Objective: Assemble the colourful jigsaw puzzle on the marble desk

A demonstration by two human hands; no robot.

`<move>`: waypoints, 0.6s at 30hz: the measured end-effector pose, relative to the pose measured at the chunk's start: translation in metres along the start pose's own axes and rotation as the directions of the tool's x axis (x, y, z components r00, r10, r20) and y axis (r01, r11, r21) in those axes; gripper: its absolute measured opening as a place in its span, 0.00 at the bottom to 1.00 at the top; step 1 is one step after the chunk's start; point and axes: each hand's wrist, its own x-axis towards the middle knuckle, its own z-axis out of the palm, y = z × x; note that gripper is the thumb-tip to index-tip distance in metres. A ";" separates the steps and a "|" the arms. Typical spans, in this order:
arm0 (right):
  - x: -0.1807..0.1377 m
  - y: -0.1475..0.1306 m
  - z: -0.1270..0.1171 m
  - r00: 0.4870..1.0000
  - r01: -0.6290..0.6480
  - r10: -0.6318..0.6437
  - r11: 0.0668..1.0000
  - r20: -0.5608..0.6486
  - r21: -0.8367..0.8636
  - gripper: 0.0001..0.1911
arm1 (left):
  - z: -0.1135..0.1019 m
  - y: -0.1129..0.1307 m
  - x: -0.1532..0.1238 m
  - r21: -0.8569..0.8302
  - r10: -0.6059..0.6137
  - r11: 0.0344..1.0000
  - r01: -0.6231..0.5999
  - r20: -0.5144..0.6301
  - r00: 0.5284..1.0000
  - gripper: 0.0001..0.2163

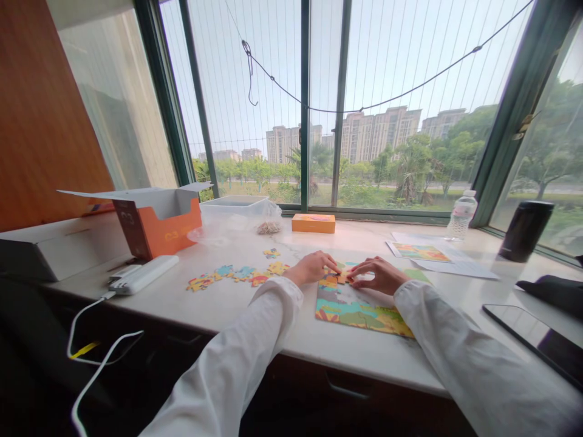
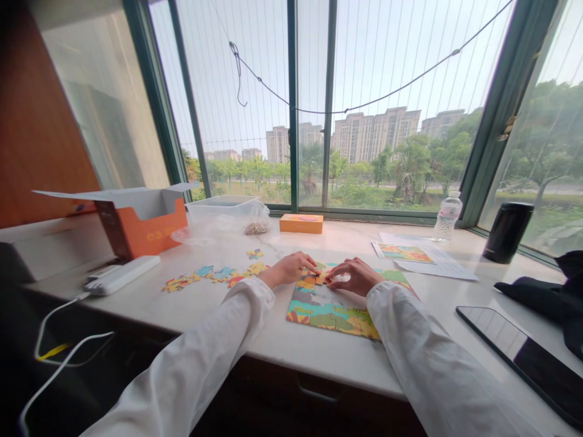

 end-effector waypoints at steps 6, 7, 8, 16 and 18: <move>-0.001 0.003 0.004 1.000 -0.019 0.019 1.000 -0.003 0.024 0.17 | 0.001 -0.001 0.001 -0.023 -0.031 0.999 0.031 0.007 1.000 0.25; -0.001 0.003 0.004 1.000 -0.022 0.022 0.999 -0.005 0.026 0.18 | 0.002 -0.001 0.001 -0.023 -0.039 0.999 0.040 0.011 0.999 0.25; -0.001 0.003 0.005 1.000 -0.025 0.026 0.999 -0.008 0.029 0.18 | 0.002 -0.001 0.000 -0.019 -0.048 0.999 0.048 0.016 0.999 0.26; 0.000 -0.001 0.006 0.996 -0.091 0.091 0.995 0.004 0.047 0.16 | 0.002 0.003 -0.001 0.028 -0.119 0.993 0.118 0.040 0.992 0.25; 0.000 -0.003 0.005 0.994 -0.111 0.111 0.993 0.017 0.047 0.16 | 0.001 0.004 0.000 0.029 -0.121 0.992 0.120 0.047 0.991 0.24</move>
